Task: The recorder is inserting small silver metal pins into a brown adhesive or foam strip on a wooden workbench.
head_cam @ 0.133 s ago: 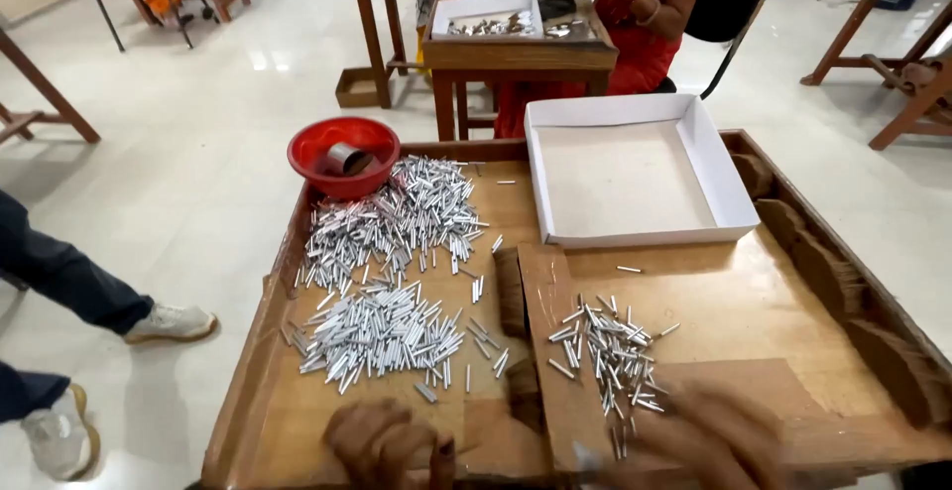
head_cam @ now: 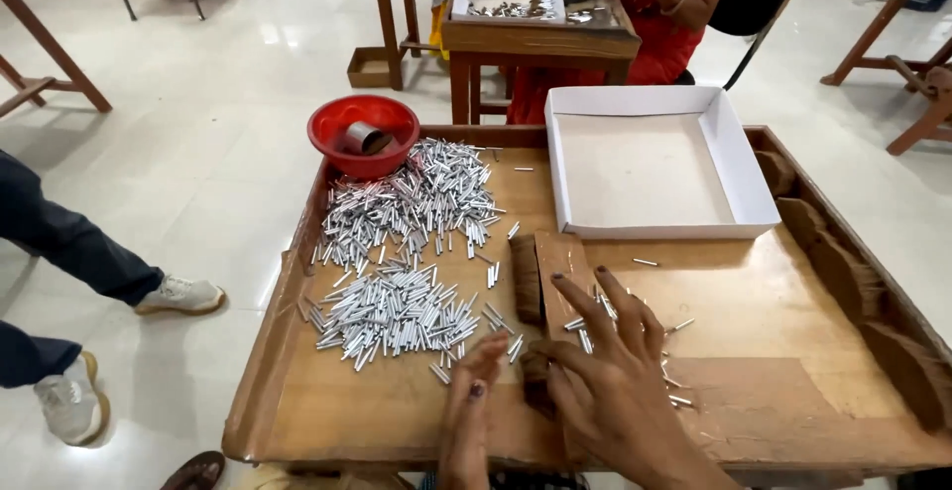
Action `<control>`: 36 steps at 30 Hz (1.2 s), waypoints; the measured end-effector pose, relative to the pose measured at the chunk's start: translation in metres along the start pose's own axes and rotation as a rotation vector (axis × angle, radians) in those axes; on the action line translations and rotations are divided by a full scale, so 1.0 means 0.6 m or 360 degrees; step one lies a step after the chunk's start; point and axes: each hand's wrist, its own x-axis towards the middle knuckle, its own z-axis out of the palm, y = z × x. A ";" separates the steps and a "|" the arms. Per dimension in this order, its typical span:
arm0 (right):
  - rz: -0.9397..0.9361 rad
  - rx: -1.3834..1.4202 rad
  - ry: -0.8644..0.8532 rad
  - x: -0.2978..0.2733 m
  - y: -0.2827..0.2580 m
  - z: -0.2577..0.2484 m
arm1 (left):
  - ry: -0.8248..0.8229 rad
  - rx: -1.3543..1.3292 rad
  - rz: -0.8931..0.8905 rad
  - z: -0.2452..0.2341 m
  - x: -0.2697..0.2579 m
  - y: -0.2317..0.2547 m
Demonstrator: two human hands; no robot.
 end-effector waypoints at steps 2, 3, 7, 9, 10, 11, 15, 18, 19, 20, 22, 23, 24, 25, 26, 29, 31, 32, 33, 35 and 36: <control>-0.0038 -0.0036 -0.0104 0.019 0.007 0.036 | -0.0174 -0.0604 -0.0429 0.024 0.009 -0.026; 0.0034 -0.0115 -0.0250 0.020 0.001 0.041 | -0.0079 -0.0624 -0.0516 0.039 0.008 -0.018; 0.0240 -0.0285 -0.0550 0.000 -0.005 0.049 | 0.0037 -0.0530 -0.0599 0.064 0.015 -0.013; 0.0216 -0.0275 -0.0462 -0.010 -0.011 0.030 | -0.0047 -0.0595 -0.0592 0.070 0.021 0.002; 0.0196 -0.0260 -0.0362 -0.018 -0.015 0.020 | -0.0136 -0.0652 -0.0578 0.073 0.019 0.009; 0.0202 -0.0258 -0.0394 -0.026 -0.018 0.026 | -0.0118 -0.0660 -0.0604 0.073 0.018 0.022; 0.0207 -0.0268 -0.0211 -0.049 -0.022 0.031 | -0.0159 -0.0610 -0.0545 0.075 0.019 0.048; 0.0258 -0.0302 -0.0150 -0.038 -0.027 0.020 | -0.0116 -0.0511 -0.0716 0.069 0.038 0.066; 0.0297 -0.0331 -0.0154 -0.041 -0.032 0.010 | -0.0089 -0.0441 -0.0884 0.070 0.035 0.076; 0.0305 -0.0344 -0.0161 -0.043 -0.037 0.011 | -0.0097 -0.0452 -0.0894 0.072 0.021 0.057; 0.0322 -0.0377 -0.0181 -0.031 -0.036 0.013 | -0.0099 -0.0553 -0.0744 0.083 0.016 0.017; 0.0325 -0.0402 -0.0136 -0.032 -0.031 0.026 | -0.0141 -0.0561 -0.0714 0.053 -0.010 -0.024; 0.0289 -0.0368 -0.0143 -0.032 -0.025 0.037 | -0.0215 -0.0330 -0.0599 0.026 -0.048 -0.059; 0.0254 -0.0341 -0.0147 -0.030 -0.017 0.047 | -0.0288 -0.0103 -0.0475 0.005 -0.095 -0.089; 0.0258 -0.0372 -0.0100 -0.030 -0.005 0.056 | -0.0352 0.0120 -0.0343 -0.016 -0.073 -0.104; 0.0136 -0.0380 -0.0126 -0.038 0.016 0.075 | -0.0491 0.0798 0.0017 -0.061 -0.007 -0.109; 0.0060 -0.0390 -0.0257 -0.044 0.011 0.072 | -0.0532 0.1264 0.0203 -0.033 0.038 -0.060; 0.0066 -0.0377 -0.0268 -0.052 0.012 0.068 | -0.0535 0.1273 0.0186 -0.021 0.030 -0.050; 0.0077 -0.0374 -0.0275 -0.049 0.012 0.072 | -0.0510 0.1380 0.0275 -0.015 0.034 -0.039; 0.0086 -0.0347 -0.0261 -0.049 0.012 0.083 | -0.0486 0.1518 0.0379 -0.013 0.036 -0.037; 0.0113 -0.0312 -0.0231 -0.051 0.012 0.090 | -0.0465 0.1546 0.0442 -0.017 0.034 -0.047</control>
